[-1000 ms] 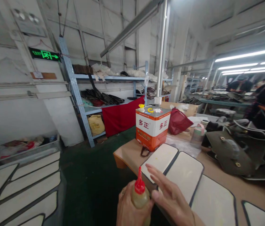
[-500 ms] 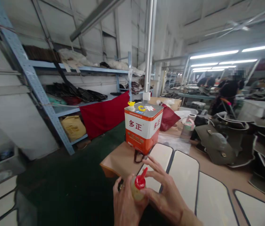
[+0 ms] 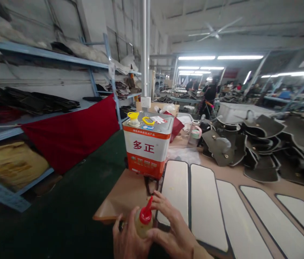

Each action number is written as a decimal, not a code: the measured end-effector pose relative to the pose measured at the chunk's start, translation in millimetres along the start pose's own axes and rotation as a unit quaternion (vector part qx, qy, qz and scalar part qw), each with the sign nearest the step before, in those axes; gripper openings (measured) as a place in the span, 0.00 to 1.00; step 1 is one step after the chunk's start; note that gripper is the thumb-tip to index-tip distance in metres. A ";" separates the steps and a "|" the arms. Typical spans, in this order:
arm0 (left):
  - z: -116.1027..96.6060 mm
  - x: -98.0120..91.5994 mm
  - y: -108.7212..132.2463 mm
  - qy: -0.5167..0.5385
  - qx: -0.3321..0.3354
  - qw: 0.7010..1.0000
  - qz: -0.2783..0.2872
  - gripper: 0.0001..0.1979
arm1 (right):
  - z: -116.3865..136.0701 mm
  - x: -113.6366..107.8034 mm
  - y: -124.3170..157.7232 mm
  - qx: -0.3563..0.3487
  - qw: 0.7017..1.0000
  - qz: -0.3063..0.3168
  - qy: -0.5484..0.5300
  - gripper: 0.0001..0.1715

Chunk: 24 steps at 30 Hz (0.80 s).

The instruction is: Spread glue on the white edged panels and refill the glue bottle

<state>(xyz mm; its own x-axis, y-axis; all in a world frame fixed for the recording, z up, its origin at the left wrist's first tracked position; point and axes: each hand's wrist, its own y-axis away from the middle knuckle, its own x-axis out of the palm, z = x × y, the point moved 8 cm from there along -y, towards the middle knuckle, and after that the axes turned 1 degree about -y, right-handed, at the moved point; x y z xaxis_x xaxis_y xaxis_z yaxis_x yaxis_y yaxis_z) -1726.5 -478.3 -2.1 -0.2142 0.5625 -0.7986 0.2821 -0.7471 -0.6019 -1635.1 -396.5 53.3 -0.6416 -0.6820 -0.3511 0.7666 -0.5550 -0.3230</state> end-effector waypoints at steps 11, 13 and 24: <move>3.4 27.6 -5.5 0.198 -0.102 0.972 0.079 0.24 | -10.4 -16.2 -17.4 0.022 1.000 0.016 0.003 0.12; 0.2 28.1 -11.7 0.259 -0.160 0.947 0.104 0.24 | -8.6 -29.5 -18.3 0.031 0.998 0.028 -0.040 0.14; -9.2 24.8 -49.4 0.508 -0.332 0.785 0.122 0.27 | -45.1 -91.8 -20.4 0.084 0.971 -0.018 -0.223 0.15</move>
<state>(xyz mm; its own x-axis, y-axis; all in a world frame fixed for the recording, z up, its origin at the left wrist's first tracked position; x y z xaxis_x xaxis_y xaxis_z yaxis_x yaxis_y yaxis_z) -1737.2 -424.2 7.9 0.6836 0.6756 -0.2760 0.6966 -0.7169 -0.0295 -1593.0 -301.1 52.5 -0.6217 -0.7787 0.0849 0.7614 -0.6262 -0.1677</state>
